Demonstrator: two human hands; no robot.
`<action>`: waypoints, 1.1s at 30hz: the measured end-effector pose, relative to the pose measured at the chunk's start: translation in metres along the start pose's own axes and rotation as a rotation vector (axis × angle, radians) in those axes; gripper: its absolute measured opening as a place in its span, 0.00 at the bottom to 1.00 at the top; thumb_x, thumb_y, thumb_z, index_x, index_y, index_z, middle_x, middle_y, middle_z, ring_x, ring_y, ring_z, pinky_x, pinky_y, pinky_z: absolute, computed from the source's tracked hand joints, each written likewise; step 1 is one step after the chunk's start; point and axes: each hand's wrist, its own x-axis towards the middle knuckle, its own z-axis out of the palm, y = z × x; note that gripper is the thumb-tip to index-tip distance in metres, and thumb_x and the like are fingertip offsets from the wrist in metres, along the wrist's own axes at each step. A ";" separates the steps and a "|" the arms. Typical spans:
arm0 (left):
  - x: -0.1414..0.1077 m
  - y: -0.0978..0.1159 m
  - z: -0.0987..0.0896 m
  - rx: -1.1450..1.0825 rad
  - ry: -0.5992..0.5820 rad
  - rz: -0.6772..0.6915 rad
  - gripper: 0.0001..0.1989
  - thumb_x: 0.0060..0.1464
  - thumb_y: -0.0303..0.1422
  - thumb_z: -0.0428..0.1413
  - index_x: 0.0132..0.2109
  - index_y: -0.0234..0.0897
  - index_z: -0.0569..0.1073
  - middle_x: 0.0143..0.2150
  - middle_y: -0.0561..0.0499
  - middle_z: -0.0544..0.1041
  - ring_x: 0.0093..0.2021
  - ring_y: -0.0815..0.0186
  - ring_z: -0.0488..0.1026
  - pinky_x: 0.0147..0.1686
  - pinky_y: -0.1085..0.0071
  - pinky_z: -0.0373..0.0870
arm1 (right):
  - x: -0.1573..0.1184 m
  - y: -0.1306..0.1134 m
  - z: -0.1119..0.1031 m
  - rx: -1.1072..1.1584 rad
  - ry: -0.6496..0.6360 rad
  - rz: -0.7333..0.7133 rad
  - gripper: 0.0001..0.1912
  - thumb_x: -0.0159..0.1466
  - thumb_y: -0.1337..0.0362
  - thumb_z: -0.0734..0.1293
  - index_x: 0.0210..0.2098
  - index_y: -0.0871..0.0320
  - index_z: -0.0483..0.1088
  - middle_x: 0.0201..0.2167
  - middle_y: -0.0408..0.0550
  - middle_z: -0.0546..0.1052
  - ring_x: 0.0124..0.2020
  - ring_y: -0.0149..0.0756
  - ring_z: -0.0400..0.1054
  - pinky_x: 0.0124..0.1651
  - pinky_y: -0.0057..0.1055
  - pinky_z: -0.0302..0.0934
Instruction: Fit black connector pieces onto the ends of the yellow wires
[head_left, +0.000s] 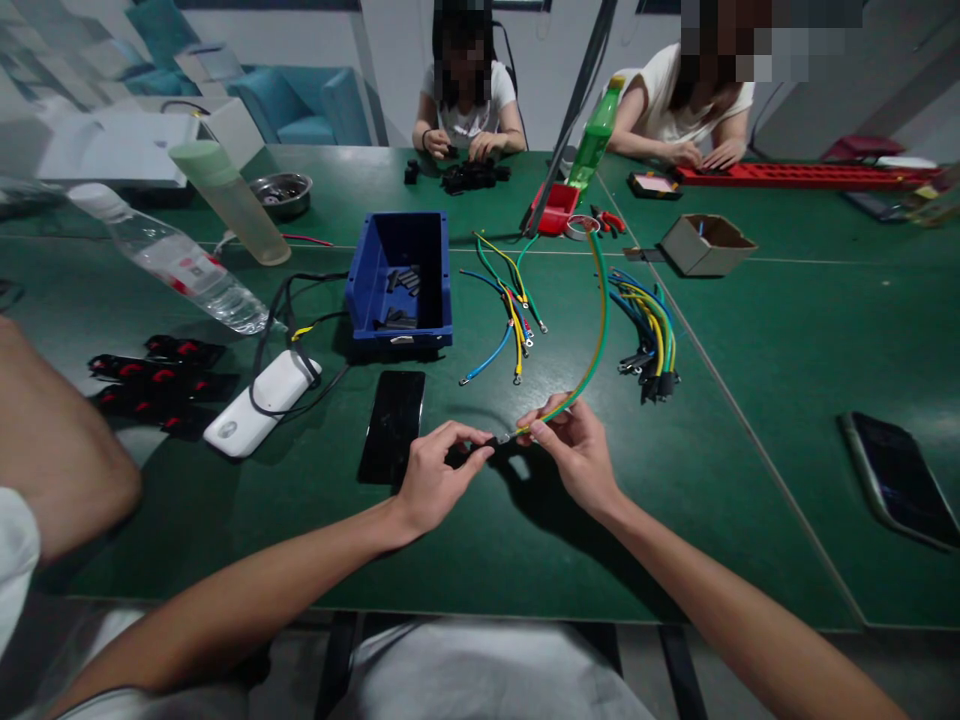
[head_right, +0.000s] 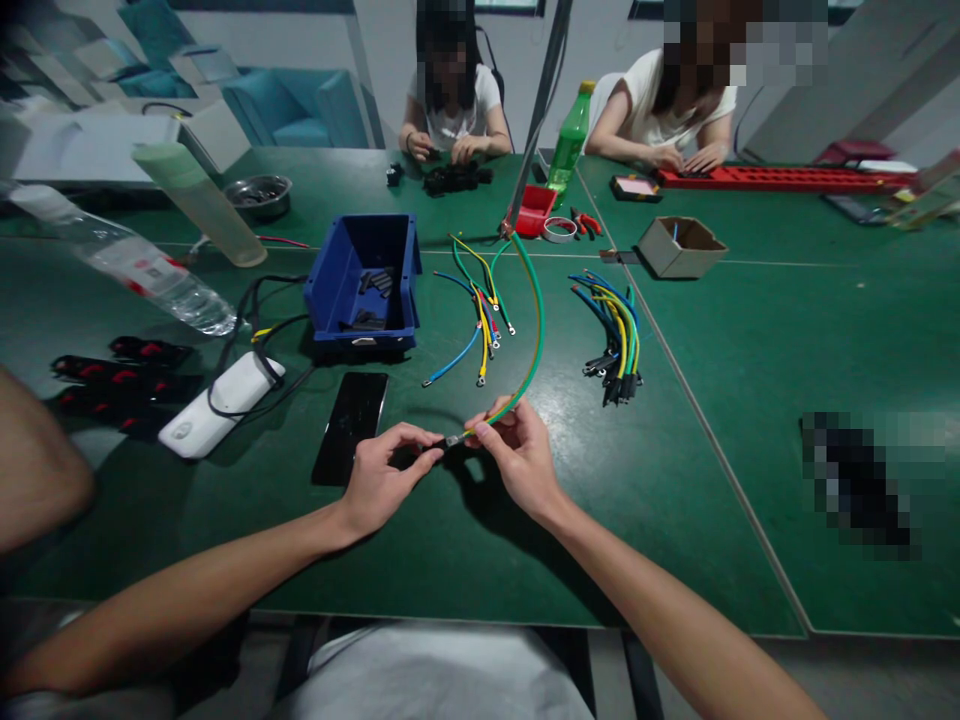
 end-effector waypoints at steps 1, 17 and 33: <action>0.000 0.000 0.000 -0.001 -0.002 -0.001 0.04 0.55 0.31 0.58 0.37 0.36 0.74 0.38 0.47 0.79 0.38 0.64 0.76 0.39 0.68 0.74 | 0.000 0.000 0.000 0.001 0.000 0.000 0.12 0.59 0.61 0.71 0.34 0.54 0.62 0.32 0.43 0.76 0.31 0.32 0.71 0.36 0.32 0.68; 0.000 0.001 0.000 0.013 -0.015 -0.001 0.03 0.55 0.30 0.59 0.37 0.36 0.74 0.38 0.48 0.80 0.38 0.64 0.76 0.38 0.68 0.73 | 0.000 0.001 0.002 0.008 -0.009 0.010 0.13 0.57 0.60 0.72 0.34 0.54 0.62 0.31 0.43 0.76 0.30 0.32 0.71 0.36 0.33 0.69; 0.001 0.003 -0.001 0.026 -0.019 0.014 0.03 0.55 0.30 0.58 0.37 0.36 0.74 0.38 0.48 0.79 0.38 0.65 0.76 0.38 0.68 0.72 | 0.000 0.005 0.002 0.007 -0.037 0.026 0.13 0.58 0.60 0.71 0.34 0.54 0.62 0.32 0.43 0.76 0.30 0.31 0.71 0.36 0.33 0.69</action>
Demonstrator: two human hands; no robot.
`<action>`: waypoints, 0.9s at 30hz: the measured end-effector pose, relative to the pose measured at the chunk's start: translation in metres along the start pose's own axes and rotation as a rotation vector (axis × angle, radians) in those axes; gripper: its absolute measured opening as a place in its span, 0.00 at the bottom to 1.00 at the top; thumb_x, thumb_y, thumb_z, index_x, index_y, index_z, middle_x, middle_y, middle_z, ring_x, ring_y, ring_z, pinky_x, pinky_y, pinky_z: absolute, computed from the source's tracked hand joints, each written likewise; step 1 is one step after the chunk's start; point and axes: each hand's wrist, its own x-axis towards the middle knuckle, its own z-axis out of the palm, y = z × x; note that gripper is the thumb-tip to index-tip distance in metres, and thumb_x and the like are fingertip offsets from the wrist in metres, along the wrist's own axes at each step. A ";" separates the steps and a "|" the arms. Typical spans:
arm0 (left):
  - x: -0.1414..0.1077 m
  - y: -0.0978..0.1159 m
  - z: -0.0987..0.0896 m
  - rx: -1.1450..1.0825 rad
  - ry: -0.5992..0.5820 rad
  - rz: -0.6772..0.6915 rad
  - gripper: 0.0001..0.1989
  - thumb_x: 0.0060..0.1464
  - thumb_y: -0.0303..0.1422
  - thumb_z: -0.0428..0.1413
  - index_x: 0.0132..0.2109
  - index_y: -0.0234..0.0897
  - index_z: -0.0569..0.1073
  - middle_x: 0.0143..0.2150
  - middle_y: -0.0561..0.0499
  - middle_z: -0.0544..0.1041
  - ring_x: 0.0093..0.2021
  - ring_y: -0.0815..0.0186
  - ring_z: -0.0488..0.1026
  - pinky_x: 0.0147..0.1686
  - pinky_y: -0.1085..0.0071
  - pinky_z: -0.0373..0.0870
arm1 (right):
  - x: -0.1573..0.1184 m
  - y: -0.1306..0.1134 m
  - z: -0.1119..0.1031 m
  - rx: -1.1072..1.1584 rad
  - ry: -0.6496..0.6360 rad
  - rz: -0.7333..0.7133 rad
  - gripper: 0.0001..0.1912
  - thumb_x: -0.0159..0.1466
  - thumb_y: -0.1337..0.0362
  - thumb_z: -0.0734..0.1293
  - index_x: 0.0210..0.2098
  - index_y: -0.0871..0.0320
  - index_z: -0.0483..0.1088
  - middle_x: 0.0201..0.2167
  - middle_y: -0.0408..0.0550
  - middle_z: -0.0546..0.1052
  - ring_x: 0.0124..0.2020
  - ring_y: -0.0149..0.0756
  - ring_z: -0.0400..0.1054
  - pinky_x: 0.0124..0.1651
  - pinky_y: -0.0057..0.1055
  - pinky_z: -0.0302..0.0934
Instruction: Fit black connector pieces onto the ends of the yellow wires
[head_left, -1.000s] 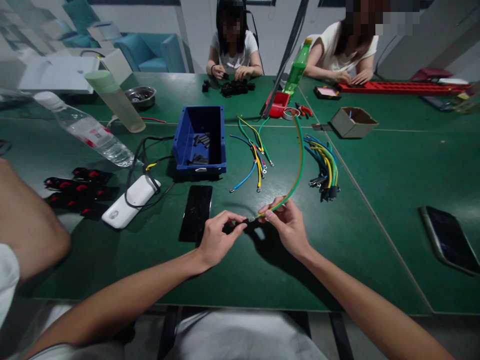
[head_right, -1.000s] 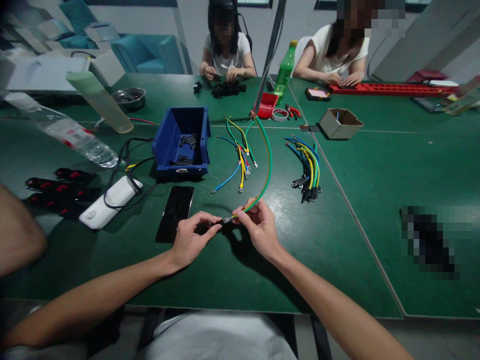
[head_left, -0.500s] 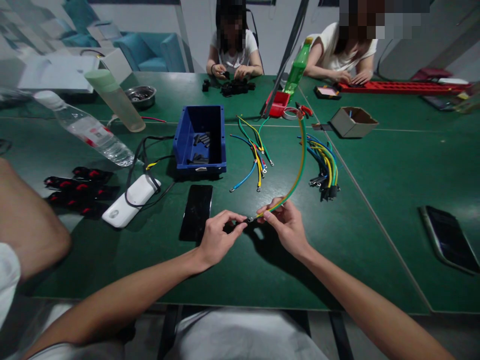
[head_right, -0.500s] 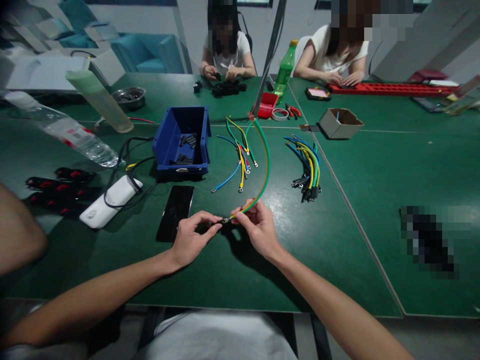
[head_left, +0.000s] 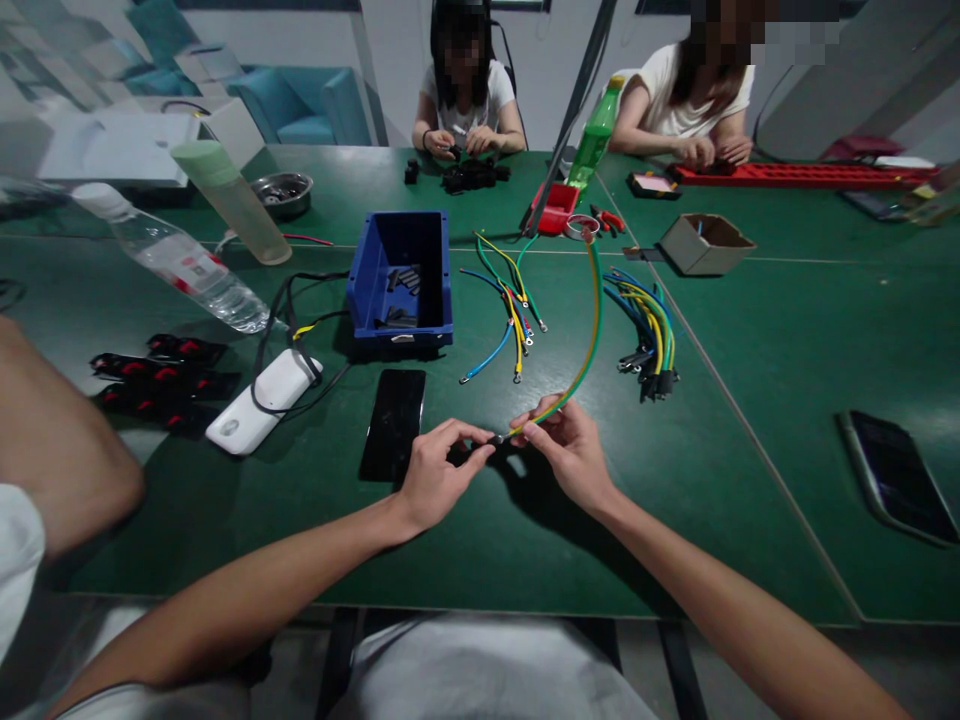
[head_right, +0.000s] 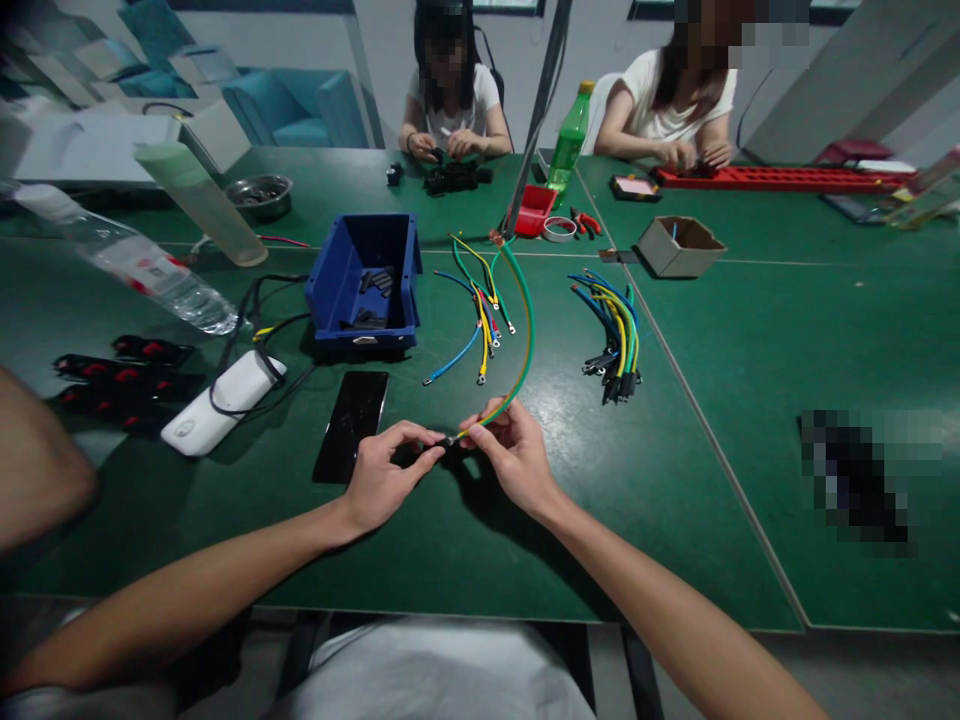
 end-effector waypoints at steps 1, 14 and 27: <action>0.000 0.000 0.000 0.002 -0.001 0.004 0.02 0.55 0.30 0.58 0.37 0.36 0.74 0.38 0.48 0.79 0.38 0.65 0.76 0.38 0.68 0.72 | 0.000 0.000 0.000 0.000 0.000 0.003 0.13 0.58 0.60 0.71 0.34 0.54 0.62 0.32 0.43 0.76 0.30 0.31 0.71 0.36 0.33 0.69; 0.001 0.001 -0.001 0.011 -0.032 0.025 0.03 0.55 0.30 0.58 0.38 0.37 0.73 0.39 0.48 0.79 0.40 0.64 0.76 0.40 0.68 0.71 | 0.000 0.005 -0.001 0.016 -0.009 0.014 0.12 0.58 0.60 0.71 0.35 0.54 0.62 0.33 0.42 0.74 0.30 0.31 0.71 0.37 0.33 0.68; 0.003 0.005 -0.003 -0.032 -0.071 0.085 0.08 0.53 0.25 0.57 0.41 0.37 0.75 0.43 0.47 0.79 0.43 0.64 0.76 0.39 0.70 0.72 | 0.003 0.003 -0.001 0.047 0.031 0.042 0.15 0.56 0.59 0.72 0.33 0.54 0.62 0.32 0.40 0.71 0.29 0.30 0.70 0.36 0.32 0.68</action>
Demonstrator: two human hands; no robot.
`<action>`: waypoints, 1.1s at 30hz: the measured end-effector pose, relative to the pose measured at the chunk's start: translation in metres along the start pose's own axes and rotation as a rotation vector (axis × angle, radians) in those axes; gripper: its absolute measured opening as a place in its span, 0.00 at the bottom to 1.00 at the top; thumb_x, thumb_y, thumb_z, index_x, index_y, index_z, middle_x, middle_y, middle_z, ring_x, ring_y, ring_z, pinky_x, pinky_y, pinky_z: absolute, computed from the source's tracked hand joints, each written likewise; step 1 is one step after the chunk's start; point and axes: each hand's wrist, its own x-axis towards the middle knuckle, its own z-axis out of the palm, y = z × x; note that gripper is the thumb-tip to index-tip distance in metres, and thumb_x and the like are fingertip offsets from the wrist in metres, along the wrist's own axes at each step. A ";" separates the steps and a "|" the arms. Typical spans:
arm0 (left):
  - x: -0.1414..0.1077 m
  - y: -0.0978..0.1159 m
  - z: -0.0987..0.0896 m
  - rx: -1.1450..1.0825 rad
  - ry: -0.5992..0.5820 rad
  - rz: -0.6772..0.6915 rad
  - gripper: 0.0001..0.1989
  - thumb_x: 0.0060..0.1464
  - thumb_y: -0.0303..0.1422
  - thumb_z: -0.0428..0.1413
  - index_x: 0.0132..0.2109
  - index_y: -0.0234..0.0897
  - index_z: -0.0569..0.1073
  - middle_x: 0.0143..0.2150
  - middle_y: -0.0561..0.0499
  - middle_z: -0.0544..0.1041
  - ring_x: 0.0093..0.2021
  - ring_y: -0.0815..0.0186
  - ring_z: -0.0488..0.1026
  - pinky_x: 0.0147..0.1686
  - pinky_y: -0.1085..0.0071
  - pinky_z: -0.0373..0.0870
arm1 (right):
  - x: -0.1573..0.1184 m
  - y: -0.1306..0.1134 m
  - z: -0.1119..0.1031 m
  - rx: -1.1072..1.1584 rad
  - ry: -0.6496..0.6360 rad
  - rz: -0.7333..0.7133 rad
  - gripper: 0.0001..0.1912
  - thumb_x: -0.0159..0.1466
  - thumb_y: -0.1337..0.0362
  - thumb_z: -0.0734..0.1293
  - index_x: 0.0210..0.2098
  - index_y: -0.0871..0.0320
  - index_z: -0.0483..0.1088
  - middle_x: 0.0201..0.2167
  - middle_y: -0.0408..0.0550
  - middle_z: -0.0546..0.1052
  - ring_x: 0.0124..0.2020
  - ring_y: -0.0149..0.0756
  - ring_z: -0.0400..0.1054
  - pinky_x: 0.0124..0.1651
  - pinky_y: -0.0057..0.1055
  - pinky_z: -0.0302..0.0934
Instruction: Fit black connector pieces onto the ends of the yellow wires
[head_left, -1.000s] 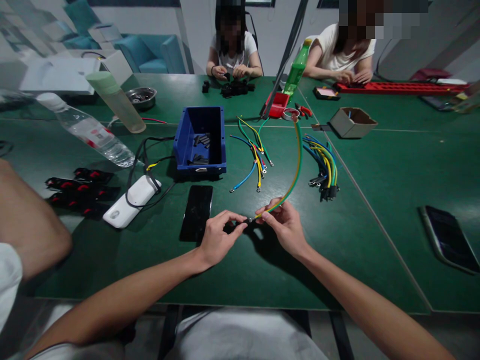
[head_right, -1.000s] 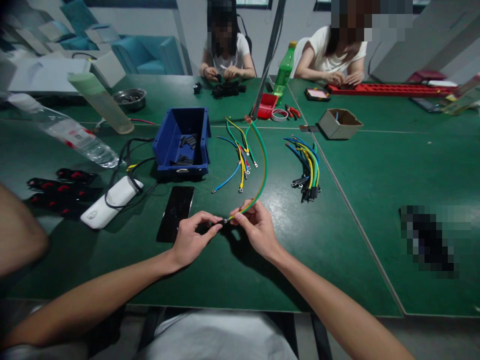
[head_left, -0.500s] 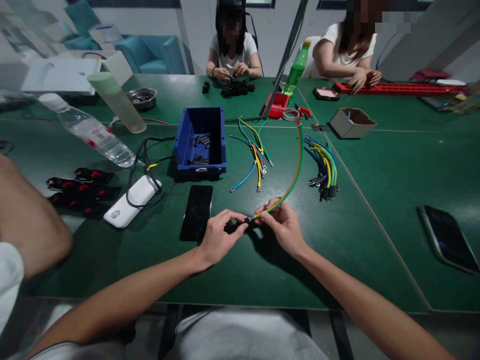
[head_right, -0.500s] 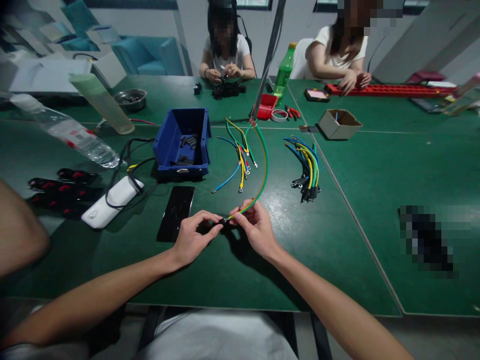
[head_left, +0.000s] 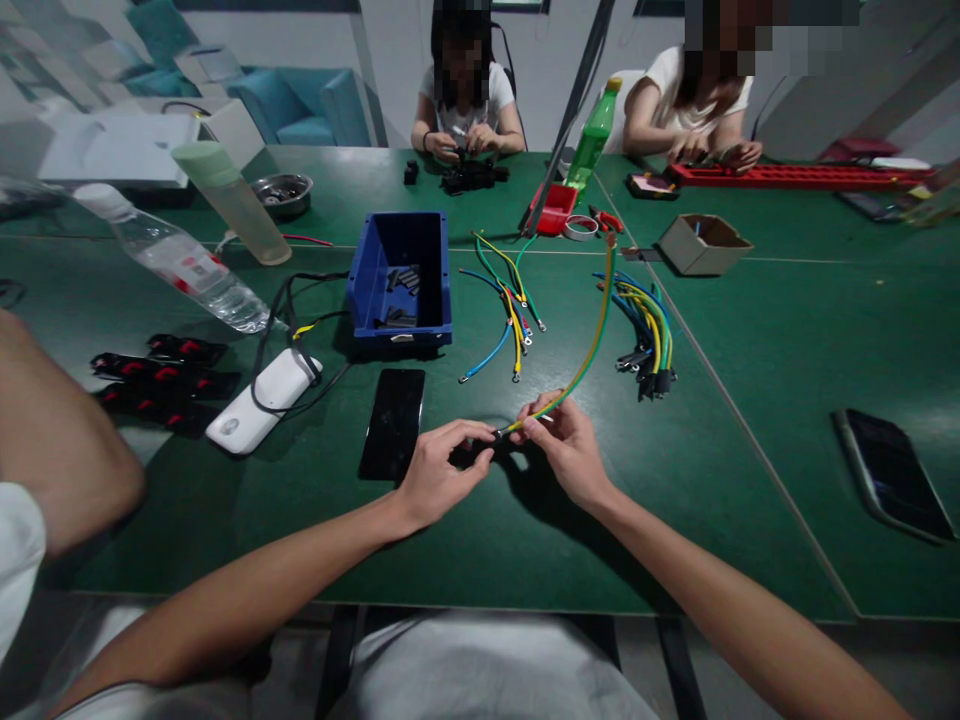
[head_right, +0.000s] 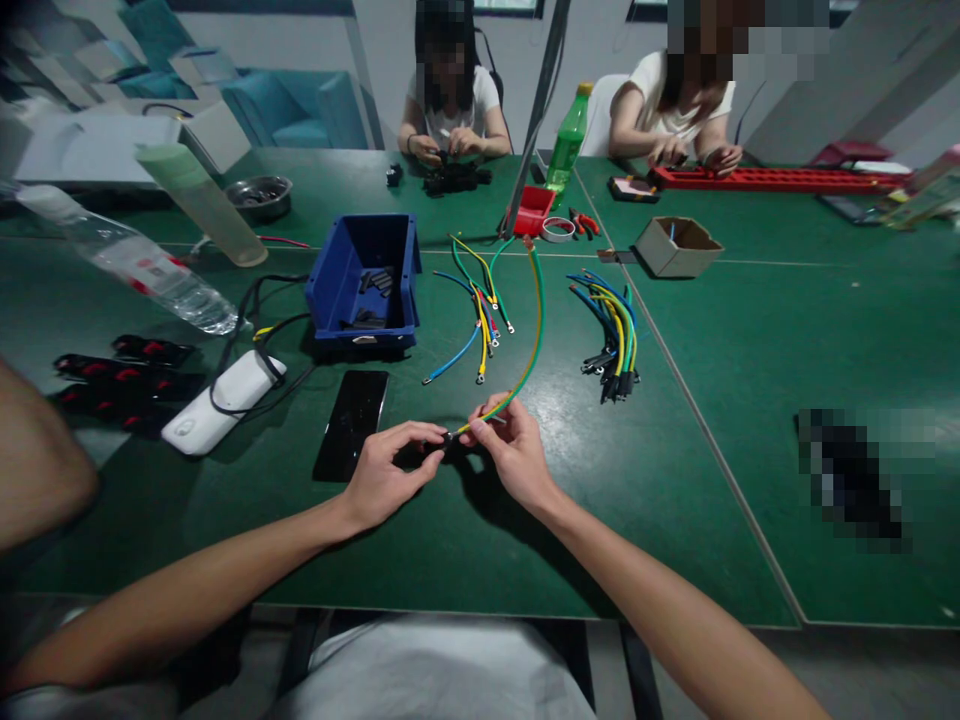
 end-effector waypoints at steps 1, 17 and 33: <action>0.000 0.000 0.000 -0.004 -0.004 0.004 0.09 0.52 0.24 0.57 0.41 0.36 0.74 0.44 0.47 0.79 0.44 0.64 0.76 0.40 0.70 0.73 | 0.001 0.000 -0.001 0.007 0.005 0.006 0.15 0.55 0.59 0.73 0.33 0.54 0.62 0.32 0.40 0.71 0.29 0.30 0.70 0.35 0.32 0.67; -0.003 -0.005 -0.006 -0.135 -0.077 -0.009 0.12 0.58 0.24 0.52 0.47 0.35 0.74 0.50 0.44 0.76 0.51 0.61 0.73 0.52 0.64 0.70 | 0.005 0.006 -0.010 0.120 -0.006 0.066 0.12 0.58 0.63 0.72 0.36 0.52 0.64 0.33 0.39 0.72 0.31 0.29 0.70 0.38 0.29 0.65; -0.001 -0.008 -0.006 -0.199 -0.088 -0.005 0.12 0.60 0.26 0.50 0.48 0.36 0.74 0.49 0.44 0.76 0.52 0.62 0.72 0.53 0.63 0.68 | 0.006 0.005 -0.010 0.095 0.016 0.073 0.12 0.57 0.63 0.72 0.35 0.54 0.64 0.32 0.40 0.72 0.34 0.29 0.67 0.40 0.27 0.62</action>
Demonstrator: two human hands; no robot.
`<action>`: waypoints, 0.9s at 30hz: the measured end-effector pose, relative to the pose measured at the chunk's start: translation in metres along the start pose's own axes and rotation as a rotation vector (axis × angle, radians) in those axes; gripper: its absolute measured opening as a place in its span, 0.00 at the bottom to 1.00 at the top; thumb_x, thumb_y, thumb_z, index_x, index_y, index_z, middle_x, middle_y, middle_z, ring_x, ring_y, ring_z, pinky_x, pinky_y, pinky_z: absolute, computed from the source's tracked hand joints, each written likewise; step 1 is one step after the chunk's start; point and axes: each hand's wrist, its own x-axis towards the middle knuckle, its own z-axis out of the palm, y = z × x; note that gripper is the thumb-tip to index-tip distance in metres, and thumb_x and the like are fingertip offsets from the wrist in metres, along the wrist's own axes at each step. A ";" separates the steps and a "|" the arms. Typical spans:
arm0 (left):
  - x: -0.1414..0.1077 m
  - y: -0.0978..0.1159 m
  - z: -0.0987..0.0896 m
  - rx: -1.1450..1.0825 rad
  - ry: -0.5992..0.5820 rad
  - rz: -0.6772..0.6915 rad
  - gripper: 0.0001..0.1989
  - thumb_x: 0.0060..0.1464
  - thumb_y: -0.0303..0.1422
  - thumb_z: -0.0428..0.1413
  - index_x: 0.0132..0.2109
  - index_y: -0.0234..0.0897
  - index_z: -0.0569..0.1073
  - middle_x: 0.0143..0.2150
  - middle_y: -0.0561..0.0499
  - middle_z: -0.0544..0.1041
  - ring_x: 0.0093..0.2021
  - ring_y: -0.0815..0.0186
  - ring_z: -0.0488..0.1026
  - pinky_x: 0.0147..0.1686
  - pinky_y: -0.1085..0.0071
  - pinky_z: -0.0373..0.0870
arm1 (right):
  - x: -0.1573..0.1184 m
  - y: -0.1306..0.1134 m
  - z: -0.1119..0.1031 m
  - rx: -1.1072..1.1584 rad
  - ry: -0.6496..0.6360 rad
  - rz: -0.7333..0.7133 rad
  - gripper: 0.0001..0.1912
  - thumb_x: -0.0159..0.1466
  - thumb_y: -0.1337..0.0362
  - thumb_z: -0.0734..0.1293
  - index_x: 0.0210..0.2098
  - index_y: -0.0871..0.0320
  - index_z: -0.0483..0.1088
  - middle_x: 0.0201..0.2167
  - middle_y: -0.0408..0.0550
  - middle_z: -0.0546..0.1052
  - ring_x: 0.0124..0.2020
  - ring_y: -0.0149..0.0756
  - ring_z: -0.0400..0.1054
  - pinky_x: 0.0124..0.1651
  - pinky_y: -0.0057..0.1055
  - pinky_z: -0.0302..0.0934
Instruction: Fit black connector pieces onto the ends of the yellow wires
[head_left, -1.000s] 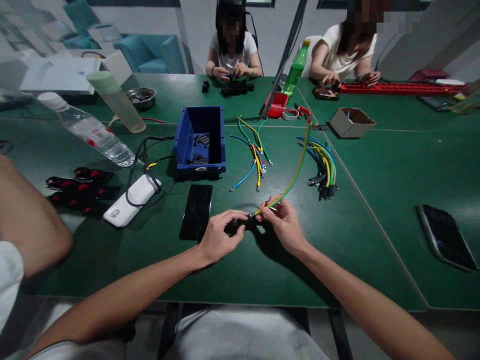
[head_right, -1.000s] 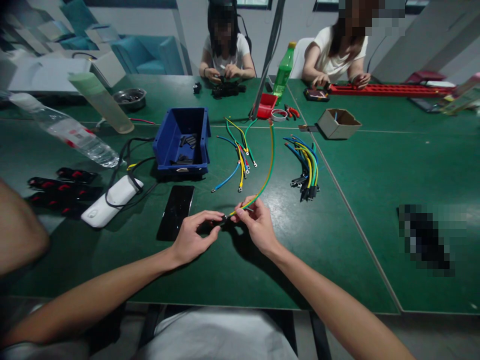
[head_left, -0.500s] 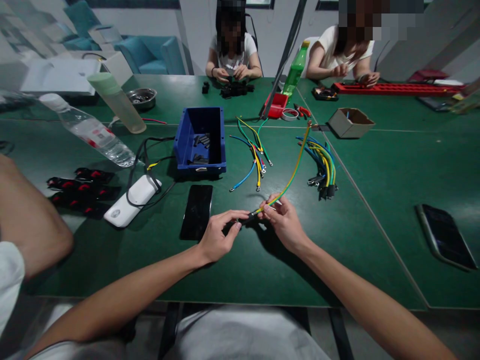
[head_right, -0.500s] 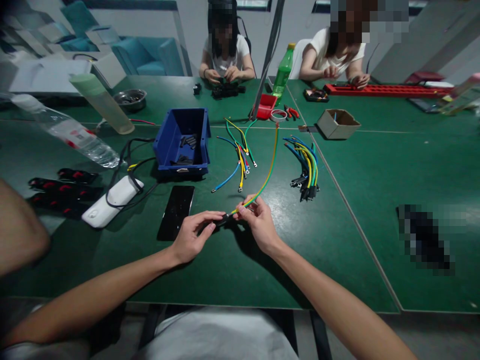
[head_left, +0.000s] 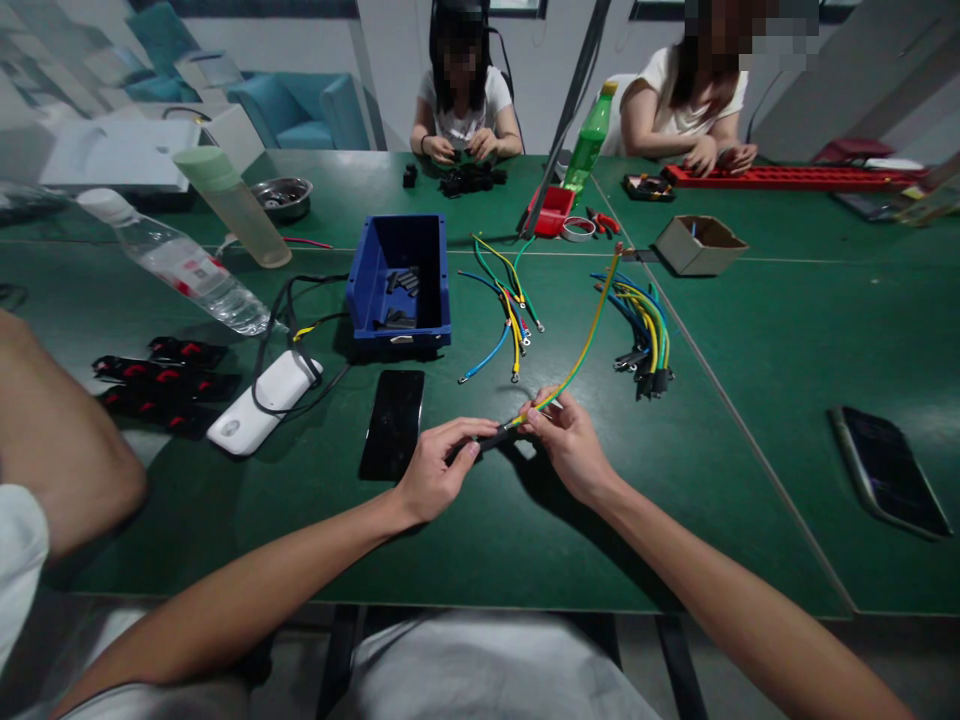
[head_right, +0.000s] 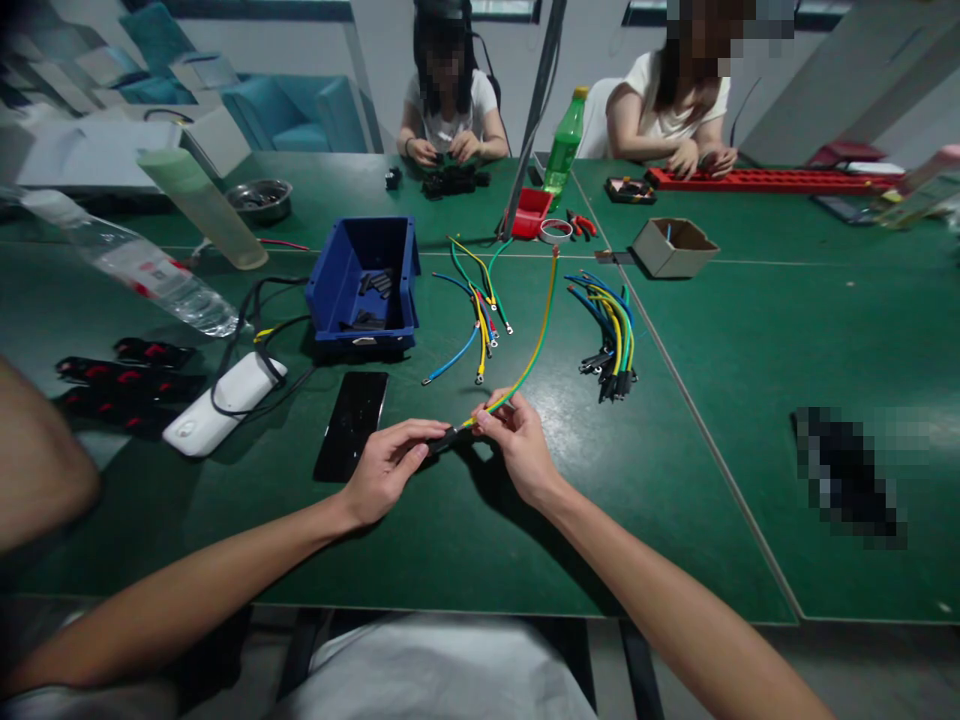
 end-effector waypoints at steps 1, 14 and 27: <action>0.000 0.000 0.000 0.004 -0.001 0.004 0.12 0.60 0.26 0.50 0.48 0.36 0.74 0.49 0.45 0.76 0.51 0.62 0.72 0.53 0.63 0.67 | 0.000 0.000 0.000 0.001 -0.003 0.003 0.12 0.57 0.63 0.72 0.35 0.54 0.64 0.32 0.40 0.72 0.34 0.29 0.67 0.40 0.27 0.62; 0.002 0.004 0.000 -0.007 0.012 -0.032 0.11 0.61 0.28 0.50 0.47 0.35 0.75 0.48 0.44 0.76 0.51 0.62 0.73 0.52 0.64 0.68 | 0.000 -0.001 0.001 0.031 -0.003 0.026 0.12 0.56 0.63 0.72 0.34 0.53 0.64 0.32 0.40 0.72 0.35 0.31 0.68 0.41 0.29 0.63; 0.001 0.002 0.002 -0.014 0.053 -0.068 0.10 0.61 0.30 0.50 0.44 0.35 0.75 0.47 0.43 0.77 0.49 0.61 0.73 0.51 0.63 0.70 | 0.000 -0.004 0.003 0.055 0.035 0.062 0.15 0.53 0.61 0.75 0.33 0.53 0.65 0.31 0.41 0.73 0.34 0.31 0.69 0.39 0.29 0.63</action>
